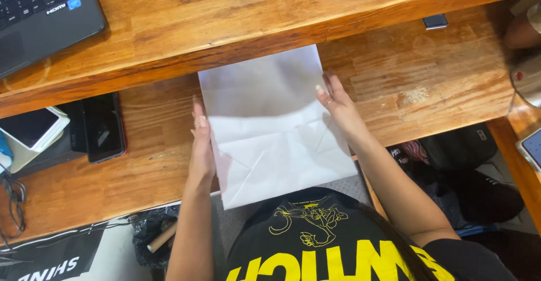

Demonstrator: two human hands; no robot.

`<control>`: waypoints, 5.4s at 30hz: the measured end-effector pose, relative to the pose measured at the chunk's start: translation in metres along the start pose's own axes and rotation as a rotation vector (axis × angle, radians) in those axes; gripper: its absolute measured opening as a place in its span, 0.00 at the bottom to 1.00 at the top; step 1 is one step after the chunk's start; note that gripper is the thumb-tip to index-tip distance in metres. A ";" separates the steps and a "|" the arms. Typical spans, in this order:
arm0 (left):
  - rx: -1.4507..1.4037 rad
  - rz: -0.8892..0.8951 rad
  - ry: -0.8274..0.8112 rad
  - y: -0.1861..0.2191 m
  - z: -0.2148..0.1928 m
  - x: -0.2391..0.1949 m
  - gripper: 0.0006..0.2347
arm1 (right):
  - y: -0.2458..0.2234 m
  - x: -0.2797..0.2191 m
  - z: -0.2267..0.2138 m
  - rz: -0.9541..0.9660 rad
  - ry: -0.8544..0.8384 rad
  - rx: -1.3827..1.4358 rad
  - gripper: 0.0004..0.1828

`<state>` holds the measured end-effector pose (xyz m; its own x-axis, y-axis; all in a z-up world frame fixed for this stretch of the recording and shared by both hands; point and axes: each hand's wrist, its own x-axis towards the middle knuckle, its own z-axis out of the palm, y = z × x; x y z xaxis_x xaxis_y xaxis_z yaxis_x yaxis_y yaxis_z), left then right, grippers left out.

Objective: Folding and stacking paper bags on a wooden counter

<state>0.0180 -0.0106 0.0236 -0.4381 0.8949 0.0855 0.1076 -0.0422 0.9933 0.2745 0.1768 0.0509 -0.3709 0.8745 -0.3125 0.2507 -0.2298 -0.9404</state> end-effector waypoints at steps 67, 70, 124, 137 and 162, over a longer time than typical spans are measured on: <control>-0.297 -0.385 0.374 0.045 -0.005 -0.002 0.39 | 0.015 0.016 -0.027 -0.026 -0.006 0.288 0.29; -0.337 -0.326 0.273 0.035 0.010 0.009 0.34 | 0.001 0.013 -0.055 -0.008 -0.051 0.314 0.28; 0.107 -0.210 0.052 0.024 0.022 -0.048 0.41 | -0.011 -0.060 0.003 -0.154 -0.053 -0.111 0.45; -0.527 -0.285 0.049 0.015 0.010 -0.020 0.37 | 0.006 -0.010 -0.058 0.069 -0.017 0.110 0.32; 0.589 -0.184 -0.173 0.010 0.326 0.052 0.37 | 0.104 0.095 -0.397 -0.122 0.309 -0.865 0.34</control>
<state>0.2874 0.1800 0.0128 -0.3507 0.9252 -0.1451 0.5385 0.3260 0.7770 0.6200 0.4053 -0.0237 -0.2148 0.9753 -0.0513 0.8520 0.1615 -0.4981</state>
